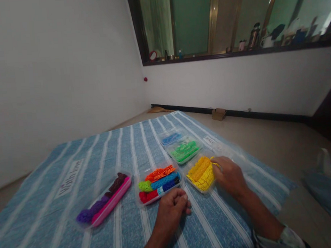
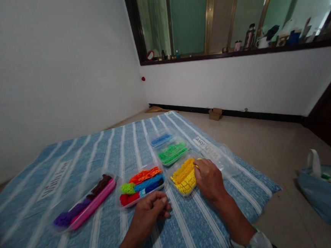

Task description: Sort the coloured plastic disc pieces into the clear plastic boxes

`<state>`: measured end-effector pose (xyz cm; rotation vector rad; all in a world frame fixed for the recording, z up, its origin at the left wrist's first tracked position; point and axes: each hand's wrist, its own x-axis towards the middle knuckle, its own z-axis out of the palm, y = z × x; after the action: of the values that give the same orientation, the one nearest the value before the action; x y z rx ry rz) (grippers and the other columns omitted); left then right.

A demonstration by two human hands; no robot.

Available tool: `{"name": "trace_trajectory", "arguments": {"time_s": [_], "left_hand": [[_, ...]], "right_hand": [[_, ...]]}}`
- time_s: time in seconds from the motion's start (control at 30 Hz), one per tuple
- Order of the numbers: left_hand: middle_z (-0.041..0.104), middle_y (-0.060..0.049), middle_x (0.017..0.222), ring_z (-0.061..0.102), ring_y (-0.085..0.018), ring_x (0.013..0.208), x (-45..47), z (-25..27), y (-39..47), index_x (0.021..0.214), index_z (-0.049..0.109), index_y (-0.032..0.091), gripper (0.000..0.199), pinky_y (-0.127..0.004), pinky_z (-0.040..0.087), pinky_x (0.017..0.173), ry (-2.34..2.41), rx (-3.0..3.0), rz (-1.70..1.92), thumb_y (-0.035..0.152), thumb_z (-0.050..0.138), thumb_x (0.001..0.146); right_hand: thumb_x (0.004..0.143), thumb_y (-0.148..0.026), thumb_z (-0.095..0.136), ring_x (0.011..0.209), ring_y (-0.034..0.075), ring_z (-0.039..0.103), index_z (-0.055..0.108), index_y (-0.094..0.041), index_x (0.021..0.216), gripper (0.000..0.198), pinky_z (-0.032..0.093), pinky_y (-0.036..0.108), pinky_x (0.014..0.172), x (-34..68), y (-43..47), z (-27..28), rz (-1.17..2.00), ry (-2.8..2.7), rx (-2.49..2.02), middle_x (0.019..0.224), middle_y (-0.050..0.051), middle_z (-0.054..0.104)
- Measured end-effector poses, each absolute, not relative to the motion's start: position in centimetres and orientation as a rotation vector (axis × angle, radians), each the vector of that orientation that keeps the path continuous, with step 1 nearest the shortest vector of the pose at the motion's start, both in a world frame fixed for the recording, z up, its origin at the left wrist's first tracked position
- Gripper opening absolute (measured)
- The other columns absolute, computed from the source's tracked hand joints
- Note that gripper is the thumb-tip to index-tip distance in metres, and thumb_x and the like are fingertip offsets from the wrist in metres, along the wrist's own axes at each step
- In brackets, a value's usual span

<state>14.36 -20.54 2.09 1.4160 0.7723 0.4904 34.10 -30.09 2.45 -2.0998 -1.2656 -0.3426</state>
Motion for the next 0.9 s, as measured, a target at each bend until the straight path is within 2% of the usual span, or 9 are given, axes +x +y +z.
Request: {"name": "trace_trajectory", "arguments": {"time_s": [0.13,0.37,0.67,0.9], "left_hand": [[0.065,-0.002,0.059,0.059,-0.013,0.048,13.9,1.6,-20.4,0.072,0.060,0.015,0.019,-0.025,0.043,0.052,0.770,1.409,0.516,0.033,0.065,0.070],[0.064,-0.002,0.058,0.058,-0.012,0.049,13.4,0.3,-20.5,0.071,0.061,0.015,0.018,-0.024,0.041,0.051,0.752,1.392,0.534,0.033,0.064,0.072],[0.063,-0.001,0.059,0.057,-0.012,0.050,13.2,-0.4,-20.4,0.070,0.060,0.016,0.016,-0.024,0.042,0.053,0.745,1.409,0.512,0.031,0.062,0.073],[0.063,-0.001,0.061,0.058,-0.013,0.051,13.2,-1.5,-20.3,0.074,0.061,0.017,0.015,-0.025,0.043,0.052,0.758,1.439,0.508,0.032,0.061,0.074]], "right_hand": [[0.086,-0.022,0.047,0.104,0.022,0.056,0.065,-0.018,0.106,0.027,0.042,0.031,0.091,33.3,-24.7,5.6,-0.225,-1.539,-2.255,0.111,0.010,0.065],[0.083,-0.009,0.046,0.100,0.024,0.061,0.063,-0.015,0.107,0.030,0.048,0.032,0.077,33.3,-17.6,7.1,-0.160,-2.099,-2.358,0.107,0.014,0.064],[0.081,-0.009,0.054,0.096,0.025,0.064,0.061,-0.014,0.110,0.031,0.049,0.030,0.074,34.5,-15.3,7.1,-0.235,-2.338,-2.289,0.106,0.014,0.065],[0.087,-0.008,0.042,0.094,0.025,0.063,0.061,-0.011,0.105,0.026,0.049,0.032,0.073,34.4,-15.9,7.2,-0.395,-2.356,-2.250,0.101,0.016,0.066]]}}
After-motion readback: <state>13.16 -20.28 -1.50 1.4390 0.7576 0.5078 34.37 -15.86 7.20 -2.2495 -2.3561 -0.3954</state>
